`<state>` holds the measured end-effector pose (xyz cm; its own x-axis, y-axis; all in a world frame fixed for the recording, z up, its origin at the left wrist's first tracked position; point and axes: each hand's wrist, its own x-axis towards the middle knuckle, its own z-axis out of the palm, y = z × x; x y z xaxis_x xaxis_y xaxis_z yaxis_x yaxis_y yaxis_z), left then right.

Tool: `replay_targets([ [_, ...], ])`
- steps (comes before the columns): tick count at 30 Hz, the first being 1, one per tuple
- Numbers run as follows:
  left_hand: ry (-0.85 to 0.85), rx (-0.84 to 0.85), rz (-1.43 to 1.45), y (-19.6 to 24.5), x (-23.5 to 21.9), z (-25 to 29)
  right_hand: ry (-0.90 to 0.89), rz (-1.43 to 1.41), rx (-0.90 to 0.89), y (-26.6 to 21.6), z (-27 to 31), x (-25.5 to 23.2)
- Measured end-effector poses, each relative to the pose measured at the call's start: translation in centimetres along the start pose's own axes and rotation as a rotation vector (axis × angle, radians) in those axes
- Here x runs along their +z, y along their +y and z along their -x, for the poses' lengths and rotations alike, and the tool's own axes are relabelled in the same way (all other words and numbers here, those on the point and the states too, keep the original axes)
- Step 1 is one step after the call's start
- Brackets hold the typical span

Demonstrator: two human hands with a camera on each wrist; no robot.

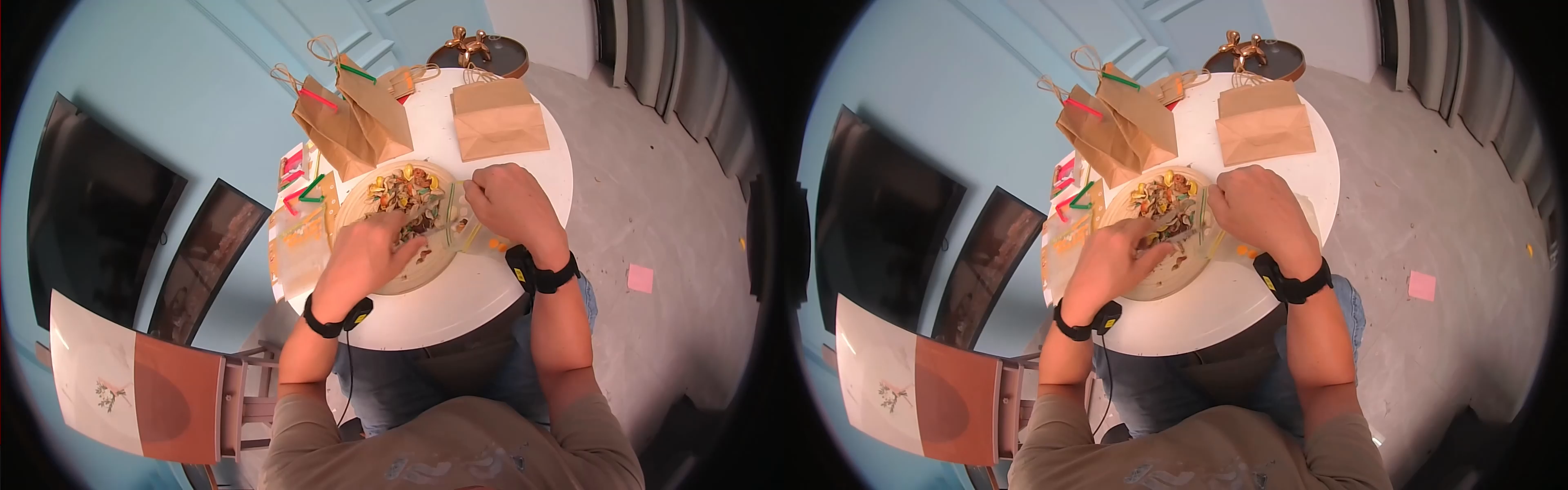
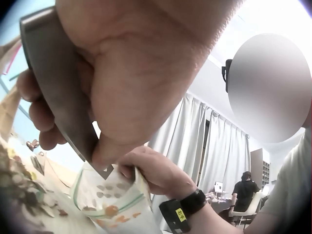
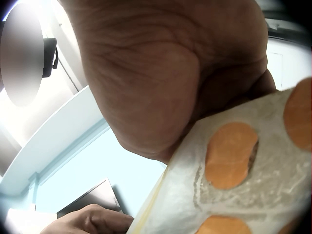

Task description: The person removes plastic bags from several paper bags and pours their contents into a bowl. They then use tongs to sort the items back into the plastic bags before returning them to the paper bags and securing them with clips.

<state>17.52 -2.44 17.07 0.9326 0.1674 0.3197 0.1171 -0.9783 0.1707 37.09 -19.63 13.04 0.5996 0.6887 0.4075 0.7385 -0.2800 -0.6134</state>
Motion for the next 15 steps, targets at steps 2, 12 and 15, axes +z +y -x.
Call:
replay_targets([
  [2,-0.016,-0.116,-0.035,-1.2,-1.3,0.5,0.006,-0.003,-0.006,0.2,0.0,0.1],
  [12,-0.396,-0.839,0.136,-13.9,-4.2,5.6,0.003,-0.015,-0.001,-0.1,0.2,-0.3],
  [15,-0.464,-0.824,0.231,-15.2,-3.5,6.2,-0.003,-0.006,0.0,-0.2,0.1,0.0],
])
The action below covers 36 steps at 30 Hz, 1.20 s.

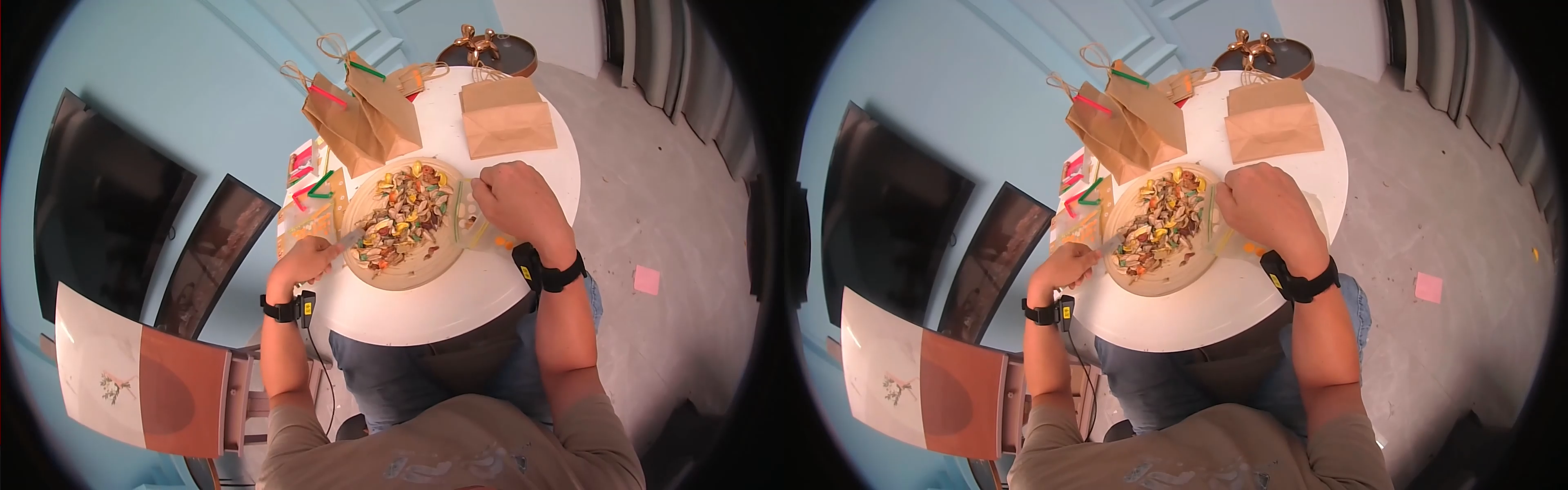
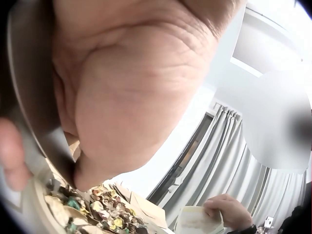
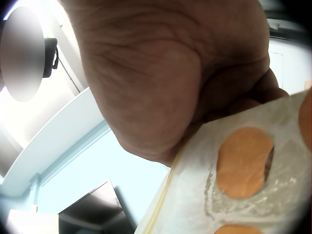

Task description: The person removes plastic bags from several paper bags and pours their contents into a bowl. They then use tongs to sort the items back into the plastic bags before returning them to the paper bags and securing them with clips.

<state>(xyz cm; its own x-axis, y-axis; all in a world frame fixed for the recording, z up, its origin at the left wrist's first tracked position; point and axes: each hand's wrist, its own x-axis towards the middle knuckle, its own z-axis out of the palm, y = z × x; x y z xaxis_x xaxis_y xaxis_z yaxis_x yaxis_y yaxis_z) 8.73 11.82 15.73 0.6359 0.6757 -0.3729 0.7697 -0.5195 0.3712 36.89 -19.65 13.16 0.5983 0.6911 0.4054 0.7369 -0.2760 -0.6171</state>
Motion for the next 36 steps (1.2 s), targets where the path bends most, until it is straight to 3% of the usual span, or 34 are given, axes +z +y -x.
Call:
replay_targets([
  [2,-0.072,0.022,0.032,0.6,0.7,-0.3,-0.009,0.001,0.002,-0.2,-0.1,0.1],
  [5,-0.034,0.063,-0.014,1.7,1.4,-0.5,-0.018,-0.002,-0.001,-0.4,-0.1,0.3],
  [20,0.265,0.394,-0.349,4.3,5.8,-1.1,-0.036,0.019,0.002,-0.5,-0.2,0.6],
  [36,0.363,0.462,-0.457,4.7,6.3,0.0,-0.023,0.02,-0.019,-0.4,0.1,0.4],
])
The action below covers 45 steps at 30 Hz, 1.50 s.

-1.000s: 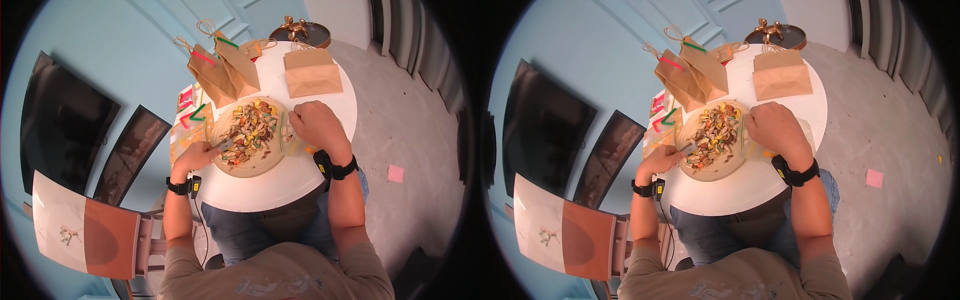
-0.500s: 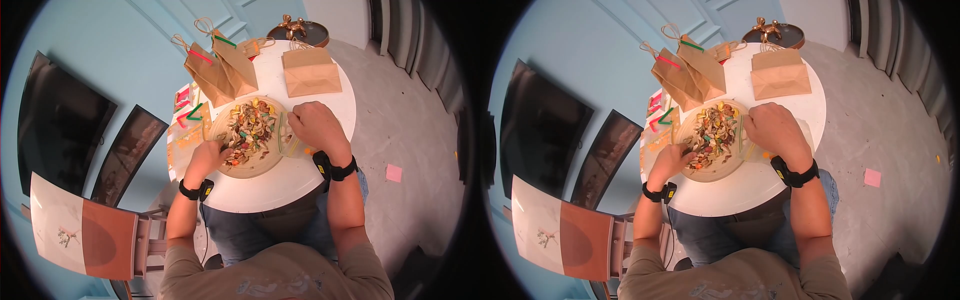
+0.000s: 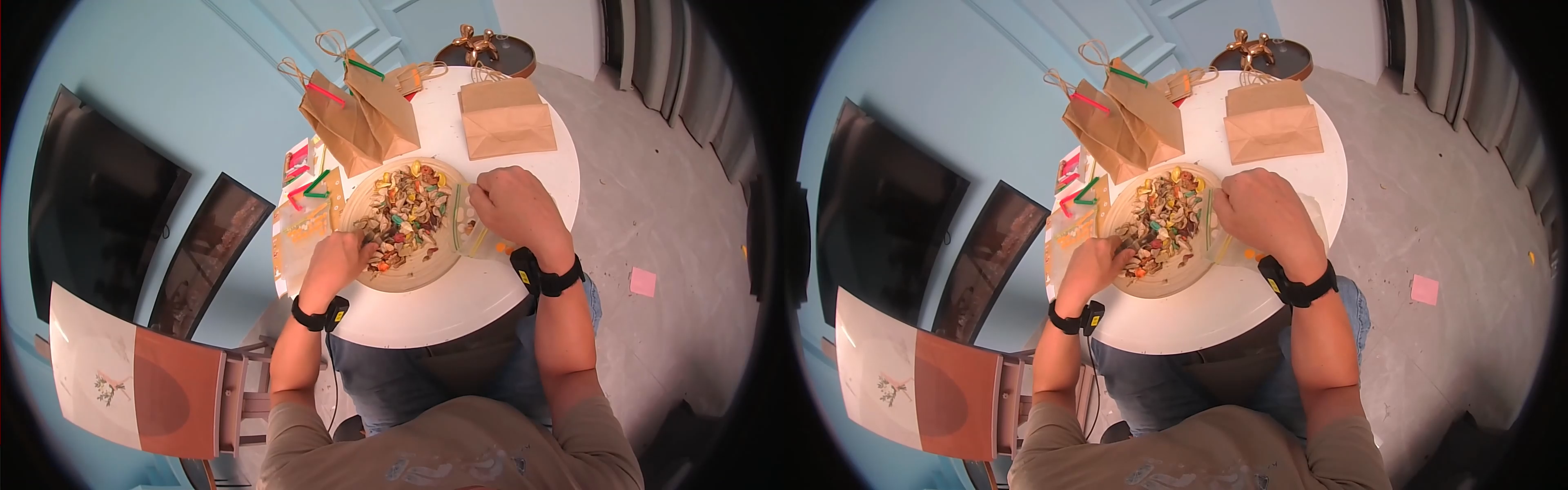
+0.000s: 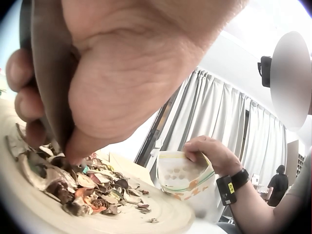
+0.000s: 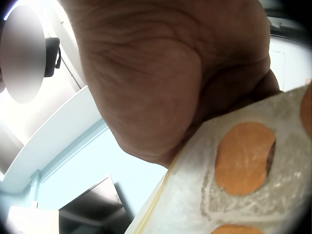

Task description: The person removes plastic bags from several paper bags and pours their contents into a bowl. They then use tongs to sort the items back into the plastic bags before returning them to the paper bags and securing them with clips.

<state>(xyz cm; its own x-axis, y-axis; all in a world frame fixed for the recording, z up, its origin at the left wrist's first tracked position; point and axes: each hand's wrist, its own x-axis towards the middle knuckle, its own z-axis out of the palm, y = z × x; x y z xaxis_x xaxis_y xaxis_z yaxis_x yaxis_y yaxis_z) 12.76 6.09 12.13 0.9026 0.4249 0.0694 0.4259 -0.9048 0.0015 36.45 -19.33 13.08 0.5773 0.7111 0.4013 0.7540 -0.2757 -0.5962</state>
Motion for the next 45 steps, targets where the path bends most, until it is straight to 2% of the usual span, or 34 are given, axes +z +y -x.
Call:
replay_targets([
  [5,0.016,-0.01,0.054,1.5,-2.7,-0.1,0.009,-0.001,-0.008,0.0,0.0,0.0],
  [8,0.083,0.058,0.115,2.5,-4.0,-0.3,-0.003,0.008,-0.007,0.2,-0.1,0.2],
  [11,0.073,0.094,0.117,4.9,-6.0,-0.8,-0.018,0.013,0.001,0.1,-0.1,0.1],
  [14,0.072,0.166,0.185,7.2,-6.0,-1.4,-0.021,0.01,0.008,-0.1,-0.2,0.0],
  [17,0.164,0.315,0.158,9.0,-4.8,-2.1,-0.006,-0.002,0.006,-0.1,-0.2,0.2],
  [19,0.089,0.218,0.2,9.2,-5.5,-1.9,0.01,-0.008,0.01,0.1,-0.2,0.1],
  [20,0.048,0.173,0.22,9.1,-5.7,-1.8,0.01,-0.01,0.015,0.2,-0.2,0.0],
  [23,0.062,0.082,0.093,6.4,-5.6,-0.9,0.004,-0.017,0.022,0.3,-0.1,-0.2],
  [26,0.067,0.068,0.03,4.5,-4.8,1.3,0.001,-0.018,0.024,0.2,-0.1,-0.4],
  [31,0.051,0.125,-0.03,4.0,-1.6,4.1,0.005,-0.01,0.017,0.0,0.1,-0.4],
  [35,0.106,0.039,-0.126,3.3,0.4,2.8,0.004,-0.009,0.016,-0.1,0.1,-0.3],
  [41,-0.006,-0.027,0.004,1.2,0.8,0.4,0.004,-0.008,0.007,0.1,0.0,-0.1],
  [45,0.029,-0.01,0.011,1.1,1.1,0.4,0.011,0.0,0.002,0.2,-0.1,0.0],
])
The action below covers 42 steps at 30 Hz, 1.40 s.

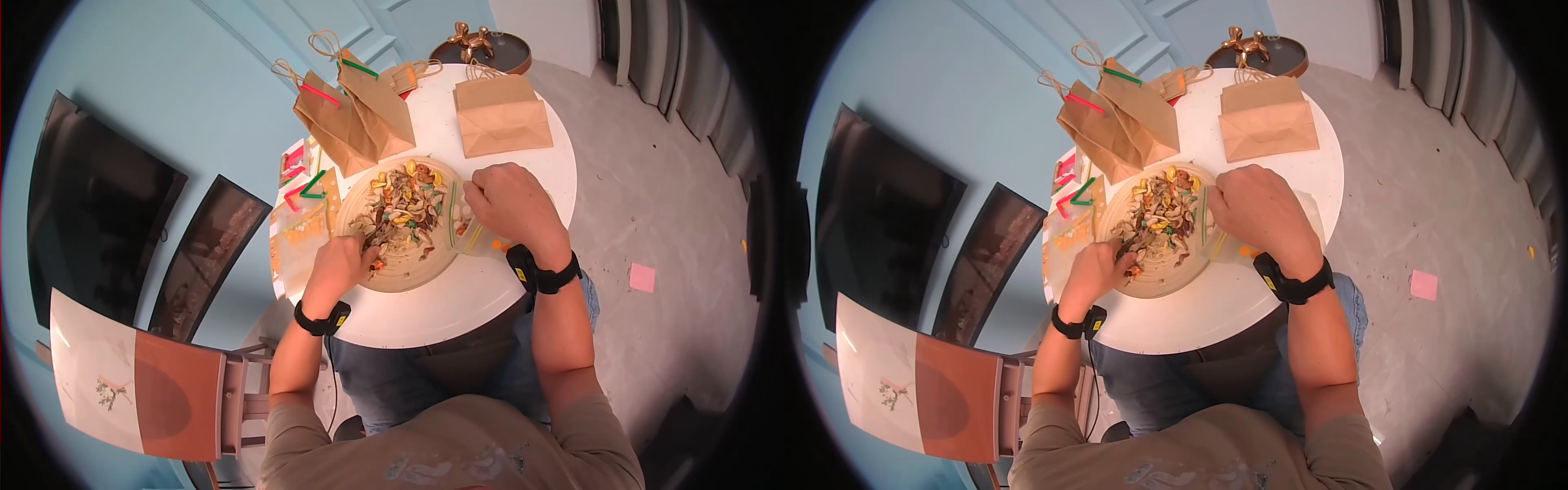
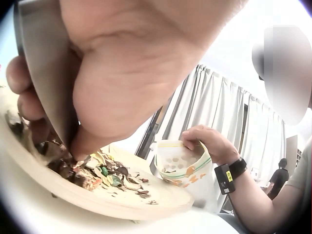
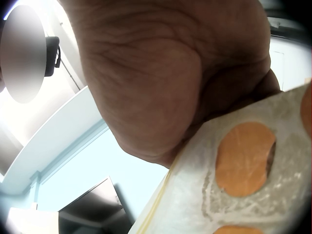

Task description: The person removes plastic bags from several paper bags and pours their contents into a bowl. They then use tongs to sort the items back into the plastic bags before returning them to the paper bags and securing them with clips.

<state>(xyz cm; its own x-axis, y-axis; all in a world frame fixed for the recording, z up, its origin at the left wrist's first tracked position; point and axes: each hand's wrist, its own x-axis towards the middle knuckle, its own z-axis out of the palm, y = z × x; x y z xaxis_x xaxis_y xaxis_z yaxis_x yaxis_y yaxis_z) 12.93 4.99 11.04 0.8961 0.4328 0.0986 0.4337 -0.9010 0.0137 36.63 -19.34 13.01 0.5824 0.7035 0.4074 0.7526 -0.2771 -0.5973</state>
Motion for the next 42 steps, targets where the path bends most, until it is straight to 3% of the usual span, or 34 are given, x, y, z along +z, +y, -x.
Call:
replay_targets([
  [18,0.054,0.044,0.047,0.6,-2.5,1.0,-0.003,0.0,-0.015,0.0,0.0,-0.1],
  [29,0.217,0.246,0.259,8.8,-5.8,-1.3,-0.017,-0.001,-0.004,0.0,0.0,0.0],
  [34,0.063,-0.017,0.225,5.1,-6.9,-2.6,-0.001,-0.001,-0.006,0.1,0.1,-0.4],
  [35,0.026,-0.092,0.208,3.7,-7.0,-3.0,-0.002,-0.004,-0.006,0.2,0.1,-0.4],
  [38,0.02,-0.107,0.114,-3.4,-4.1,-4.5,-0.005,-0.009,-0.01,0.3,0.1,-0.5],
  [41,-0.225,-0.389,0.259,-5.6,-3.6,-5.4,-0.01,-0.011,-0.012,0.3,0.3,-0.6],
  [42,-0.269,-0.391,0.325,-6.3,-2.9,-5.6,-0.013,-0.01,-0.01,0.3,0.3,-0.6],
])
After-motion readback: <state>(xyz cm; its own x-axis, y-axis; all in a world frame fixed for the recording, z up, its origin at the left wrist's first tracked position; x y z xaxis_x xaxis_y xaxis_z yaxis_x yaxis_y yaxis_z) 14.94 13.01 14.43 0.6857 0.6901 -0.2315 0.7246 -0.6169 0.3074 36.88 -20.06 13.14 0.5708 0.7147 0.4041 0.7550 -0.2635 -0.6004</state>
